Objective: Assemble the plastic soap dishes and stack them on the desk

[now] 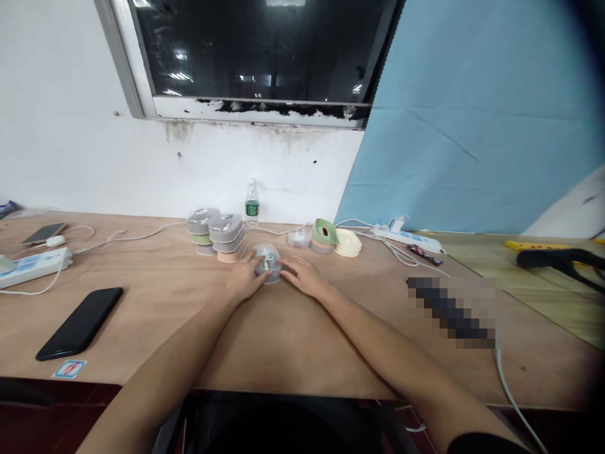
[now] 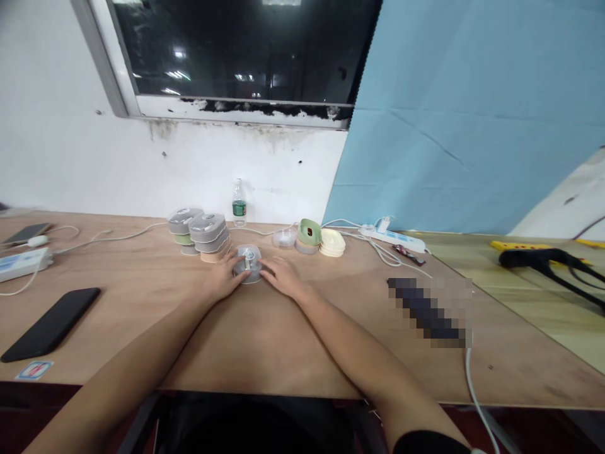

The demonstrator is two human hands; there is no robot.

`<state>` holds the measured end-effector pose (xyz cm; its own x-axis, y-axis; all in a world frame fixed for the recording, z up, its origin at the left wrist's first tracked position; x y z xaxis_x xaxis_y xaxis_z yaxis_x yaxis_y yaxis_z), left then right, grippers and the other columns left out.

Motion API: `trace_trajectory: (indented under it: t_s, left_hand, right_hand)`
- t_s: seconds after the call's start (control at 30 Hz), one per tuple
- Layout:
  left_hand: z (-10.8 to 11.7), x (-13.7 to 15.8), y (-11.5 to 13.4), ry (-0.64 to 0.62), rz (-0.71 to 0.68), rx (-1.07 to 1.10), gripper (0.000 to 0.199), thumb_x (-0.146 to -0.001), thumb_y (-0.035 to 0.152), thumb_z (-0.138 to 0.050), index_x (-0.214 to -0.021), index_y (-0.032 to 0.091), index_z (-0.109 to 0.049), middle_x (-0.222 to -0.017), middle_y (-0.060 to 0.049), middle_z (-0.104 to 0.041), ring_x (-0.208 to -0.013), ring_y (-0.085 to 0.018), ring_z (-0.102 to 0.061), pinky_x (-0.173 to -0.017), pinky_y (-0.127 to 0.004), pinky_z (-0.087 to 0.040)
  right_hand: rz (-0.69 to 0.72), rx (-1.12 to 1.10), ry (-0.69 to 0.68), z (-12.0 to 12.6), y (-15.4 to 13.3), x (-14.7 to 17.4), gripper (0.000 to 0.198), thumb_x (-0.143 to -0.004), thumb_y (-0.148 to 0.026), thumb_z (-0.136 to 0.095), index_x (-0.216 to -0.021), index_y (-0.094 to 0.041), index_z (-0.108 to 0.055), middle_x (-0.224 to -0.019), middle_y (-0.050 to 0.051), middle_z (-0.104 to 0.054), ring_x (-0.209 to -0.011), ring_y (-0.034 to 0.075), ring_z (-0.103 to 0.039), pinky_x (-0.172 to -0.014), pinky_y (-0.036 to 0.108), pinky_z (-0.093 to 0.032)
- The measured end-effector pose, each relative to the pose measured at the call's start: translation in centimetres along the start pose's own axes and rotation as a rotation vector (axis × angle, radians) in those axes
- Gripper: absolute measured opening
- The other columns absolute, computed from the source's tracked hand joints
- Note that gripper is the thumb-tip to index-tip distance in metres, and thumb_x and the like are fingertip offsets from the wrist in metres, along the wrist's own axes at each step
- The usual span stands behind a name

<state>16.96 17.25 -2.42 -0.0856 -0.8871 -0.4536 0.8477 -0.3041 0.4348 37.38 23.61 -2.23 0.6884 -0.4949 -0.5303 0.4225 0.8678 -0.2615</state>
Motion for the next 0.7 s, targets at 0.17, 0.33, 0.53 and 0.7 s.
trace_trajectory:
  t_s: [0.17,0.33,0.53,0.7]
  left_hand:
    - [0.6,-0.1,0.6,0.178,-0.109,0.033,0.045,-0.089,0.048,-0.053,-0.124,0.021,-0.059,-0.141,-0.011,-0.050,-0.130,-0.027,-0.047,-0.108,-0.045,-0.039]
    - [0.9,-0.2,1.2,0.358,-0.209,0.067,0.040,-0.089,0.044,-0.057,-0.122,0.021,-0.059,-0.137,-0.011,-0.053,-0.127,-0.025,-0.050,-0.107,-0.045,-0.041]
    - [1.4,0.0,2.0,0.349,-0.292,0.081,0.048,-0.088,0.042,-0.058,-0.130,0.021,-0.050,-0.144,-0.013,-0.045,-0.135,-0.026,-0.040,-0.111,-0.047,-0.037]
    - [1.4,0.2,2.7,0.323,-0.321,0.041,0.052,-0.087,0.039,-0.060,-0.134,0.021,-0.047,-0.150,-0.015,-0.034,-0.138,-0.027,-0.035,-0.111,-0.045,-0.037]
  right_hand:
    - [-0.003,-0.002,0.128,0.3,-0.4,0.1,0.034,-0.093,-0.034,-0.051,-0.123,-0.026,-0.062,-0.120,0.006,-0.067,-0.111,0.022,-0.061,-0.099,0.042,-0.047]
    - [0.025,0.030,0.274,0.3,-0.7,0.1,0.034,-0.088,-0.035,-0.060,-0.120,-0.025,-0.064,-0.120,0.006,-0.066,-0.113,0.021,-0.060,-0.102,0.039,-0.047]
    - [0.052,0.070,0.338,0.0,-0.6,0.6,0.031,-0.090,-0.032,-0.057,-0.120,-0.025,-0.064,-0.119,0.006,-0.066,-0.113,0.020,-0.061,-0.103,0.036,-0.048]
    - [0.087,0.015,0.404,0.7,-1.1,0.7,0.029,-0.089,-0.030,-0.058,-0.116,-0.024,-0.065,-0.116,0.008,-0.066,-0.110,0.020,-0.061,-0.100,0.037,-0.050]
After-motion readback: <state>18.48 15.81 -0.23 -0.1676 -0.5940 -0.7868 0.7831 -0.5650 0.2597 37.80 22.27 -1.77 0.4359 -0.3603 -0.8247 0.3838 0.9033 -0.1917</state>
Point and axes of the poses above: each hand's wrist, its own x-axis away from the middle knuckle, its own z-axis out of the back of the hand, y = z × x, the point moved 2 cm from there along -x, towards the middle knuckle
